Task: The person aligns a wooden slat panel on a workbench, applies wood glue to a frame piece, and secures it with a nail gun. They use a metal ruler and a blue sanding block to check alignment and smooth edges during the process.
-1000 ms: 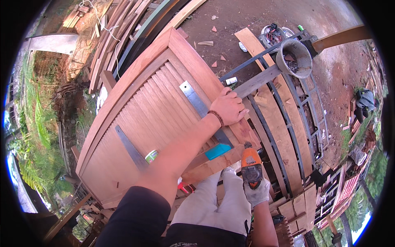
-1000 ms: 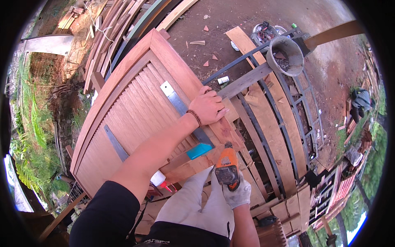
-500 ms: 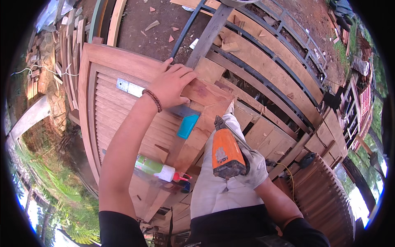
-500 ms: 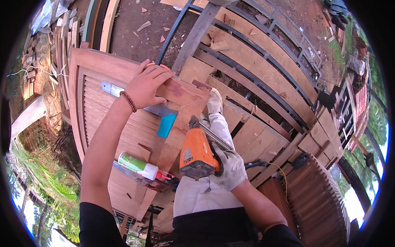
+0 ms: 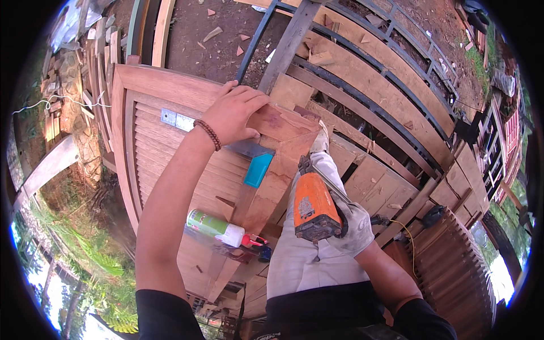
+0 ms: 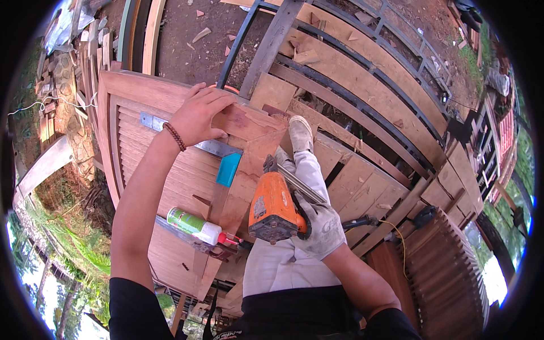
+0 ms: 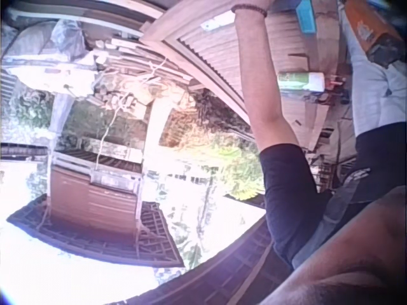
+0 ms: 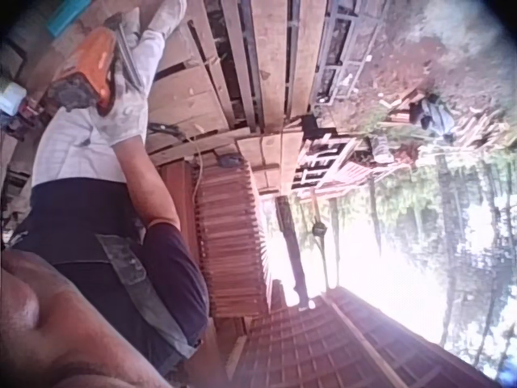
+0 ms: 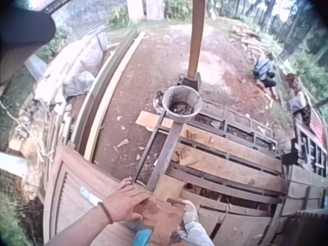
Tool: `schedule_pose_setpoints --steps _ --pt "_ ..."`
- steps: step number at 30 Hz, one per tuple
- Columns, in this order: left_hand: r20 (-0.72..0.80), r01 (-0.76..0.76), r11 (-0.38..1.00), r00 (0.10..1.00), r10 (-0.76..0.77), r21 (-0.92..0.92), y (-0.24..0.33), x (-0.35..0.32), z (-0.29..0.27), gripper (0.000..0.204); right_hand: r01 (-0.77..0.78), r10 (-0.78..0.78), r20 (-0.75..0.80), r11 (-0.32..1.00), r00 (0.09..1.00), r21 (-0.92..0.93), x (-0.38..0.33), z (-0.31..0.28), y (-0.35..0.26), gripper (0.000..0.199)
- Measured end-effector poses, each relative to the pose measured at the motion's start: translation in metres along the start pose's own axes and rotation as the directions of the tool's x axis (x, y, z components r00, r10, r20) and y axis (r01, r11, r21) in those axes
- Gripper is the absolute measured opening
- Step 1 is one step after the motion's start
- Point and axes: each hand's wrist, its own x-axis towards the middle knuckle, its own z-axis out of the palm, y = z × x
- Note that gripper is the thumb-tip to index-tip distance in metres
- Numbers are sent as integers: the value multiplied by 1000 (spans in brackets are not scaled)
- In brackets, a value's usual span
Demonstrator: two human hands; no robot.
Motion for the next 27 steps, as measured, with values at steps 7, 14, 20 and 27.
schedule_pose_setpoints --steps 7,14,20,27 --pt "-7 14 1000 1000 -14 25 -2 -13 -1 73 -20 24 106 999 994 -39 6 -4 3 57" --pt "-559 514 846 664 -496 -139 -32 -15 2 54 -189 186 104 982 977 21 30 -26 -12 36" --pt "-623 514 840 604 -497 -172 -41 -17 20 36 -102 100 80 995 992 21 59 -35 -12 12" --pt "-612 501 841 605 -510 -205 -39 -16 16 34 -151 174 227 982 958 -115 84 -40 -33 31"
